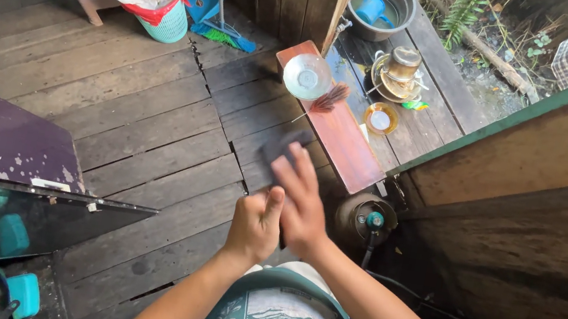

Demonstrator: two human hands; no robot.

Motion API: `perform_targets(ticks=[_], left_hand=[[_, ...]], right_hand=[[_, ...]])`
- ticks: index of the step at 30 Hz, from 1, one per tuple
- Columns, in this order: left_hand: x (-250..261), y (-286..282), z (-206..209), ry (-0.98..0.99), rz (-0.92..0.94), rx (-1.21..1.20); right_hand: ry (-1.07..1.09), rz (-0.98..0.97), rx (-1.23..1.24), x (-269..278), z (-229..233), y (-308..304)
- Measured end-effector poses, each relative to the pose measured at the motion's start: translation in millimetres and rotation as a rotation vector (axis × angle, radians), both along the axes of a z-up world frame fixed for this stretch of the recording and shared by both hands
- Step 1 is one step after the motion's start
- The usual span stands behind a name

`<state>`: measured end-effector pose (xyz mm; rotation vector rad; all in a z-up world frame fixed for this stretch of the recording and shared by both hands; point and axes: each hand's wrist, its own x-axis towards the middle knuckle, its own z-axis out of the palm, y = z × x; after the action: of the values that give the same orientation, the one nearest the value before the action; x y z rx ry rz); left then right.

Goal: Wipe and clean a glass plate using a black cloth.

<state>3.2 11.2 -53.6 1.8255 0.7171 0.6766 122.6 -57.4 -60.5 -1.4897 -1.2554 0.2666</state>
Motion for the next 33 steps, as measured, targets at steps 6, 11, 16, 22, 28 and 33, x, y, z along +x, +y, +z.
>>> perform_targets(ticks=[6,11,16,22,28,33], left_hand=[[-1.0,-7.0,57.4,0.000,0.007,-0.094],[4.1,-4.6,52.1,-0.035,0.066,-0.122],[-1.9,-12.8,37.5,-0.023,0.099,-0.041],[1.0,-27.8,54.1,0.062,0.011,-0.052],[4.8,-25.5,6.1,-0.083,0.044,0.492],[-13.9,-9.1,10.0,0.086,-0.118,0.767]], right_hand=[[0.340,0.108,0.173,27.4,-34.6,11.7],[0.698,-0.013,0.038,-5.3,-34.7,0.5],[-0.046,0.048,0.069,2.2,-13.9,-2.2],[1.316,0.322,0.233,32.5,-163.3,-8.2],[1.694,-0.018,0.016,0.7,-79.7,-6.3],[1.695,-0.096,0.000,20.4,15.1,-6.7]])
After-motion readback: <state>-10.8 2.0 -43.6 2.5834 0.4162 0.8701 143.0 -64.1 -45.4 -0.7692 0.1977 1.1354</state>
